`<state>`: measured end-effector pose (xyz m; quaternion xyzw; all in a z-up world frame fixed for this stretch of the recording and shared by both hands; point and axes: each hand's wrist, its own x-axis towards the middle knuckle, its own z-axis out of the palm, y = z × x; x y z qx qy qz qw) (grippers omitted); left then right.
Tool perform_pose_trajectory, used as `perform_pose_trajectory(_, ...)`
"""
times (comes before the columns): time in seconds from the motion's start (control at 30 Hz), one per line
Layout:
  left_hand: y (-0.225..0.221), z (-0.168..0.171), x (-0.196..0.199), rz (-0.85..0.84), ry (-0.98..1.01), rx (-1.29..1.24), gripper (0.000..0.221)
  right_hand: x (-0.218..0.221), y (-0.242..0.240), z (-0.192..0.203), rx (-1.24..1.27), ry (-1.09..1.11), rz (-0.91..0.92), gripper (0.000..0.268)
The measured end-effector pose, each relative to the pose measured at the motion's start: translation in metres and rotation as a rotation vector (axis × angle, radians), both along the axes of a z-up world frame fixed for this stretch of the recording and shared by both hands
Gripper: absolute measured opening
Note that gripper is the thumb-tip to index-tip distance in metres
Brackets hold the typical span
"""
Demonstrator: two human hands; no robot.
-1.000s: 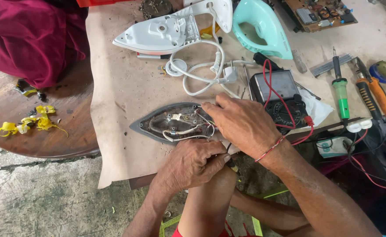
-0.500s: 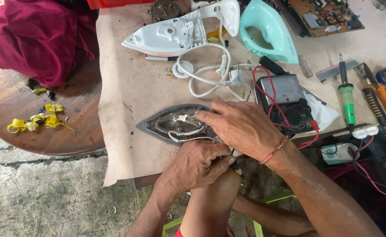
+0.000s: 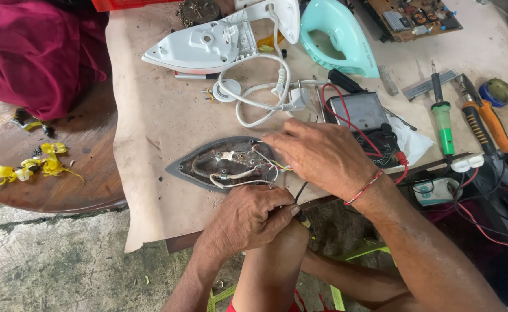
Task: Disassembling an electric iron and using a multimeter to test for electrical continuity in the wiring and heating element.
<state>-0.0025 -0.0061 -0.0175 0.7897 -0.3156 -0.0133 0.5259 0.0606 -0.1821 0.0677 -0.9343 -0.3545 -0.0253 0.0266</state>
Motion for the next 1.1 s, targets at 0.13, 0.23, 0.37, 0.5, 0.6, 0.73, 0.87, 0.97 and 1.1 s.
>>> perform_pose_trajectory(0.13, 0.001, 0.001, 0.001, -0.012, 0.007, -0.004, 0.010, 0.003, -0.003, -0.007, -0.067, -0.009, -0.014, 0.033)
perform_pose_trajectory(0.23, 0.001, 0.001, 0.002, -0.015, 0.003, -0.007, 0.010, 0.003, 0.000, -0.014, -0.063, -0.007, -0.007, 0.033)
perform_pose_trajectory(0.37, 0.001, 0.001, 0.003, -0.016, -0.003, -0.020, 0.011, 0.002, 0.005, -0.013, -0.054, 0.012, -0.030, 0.036)
perform_pose_trajectory(0.5, 0.006, 0.018, 0.004, -0.099, -0.154, 0.037, 0.022, 0.002, 0.006, -0.023, -0.110, -0.101, -0.071, 0.039)
perform_pose_trajectory(0.6, 0.003, 0.016, 0.005, -0.112, -0.148, -0.003, 0.020, 0.001, 0.002, -0.028, -0.017, -0.164, -0.020, 0.042)
perform_pose_trajectory(0.73, 0.002, 0.012, 0.006, -0.080, -0.153, 0.009, 0.015, 0.002, 0.003, -0.028, -0.028, -0.103, -0.037, 0.038)
perform_pose_trajectory(0.87, 0.002, 0.007, 0.005, -0.052, -0.144, 0.017, 0.013, -0.002, 0.001, -0.021, -0.054, -0.122, -0.006, 0.041)
perform_pose_trajectory(0.97, 0.002, 0.010, 0.005, -0.074, -0.133, -0.005, 0.015, -0.009, -0.014, -0.009, -0.062, -0.064, -0.023, 0.043)
perform_pose_trajectory(1.1, 0.004, 0.015, 0.004, -0.074, -0.113, 0.013, 0.016, -0.023, -0.035, 0.010, -0.091, -0.010, -0.091, 0.041)
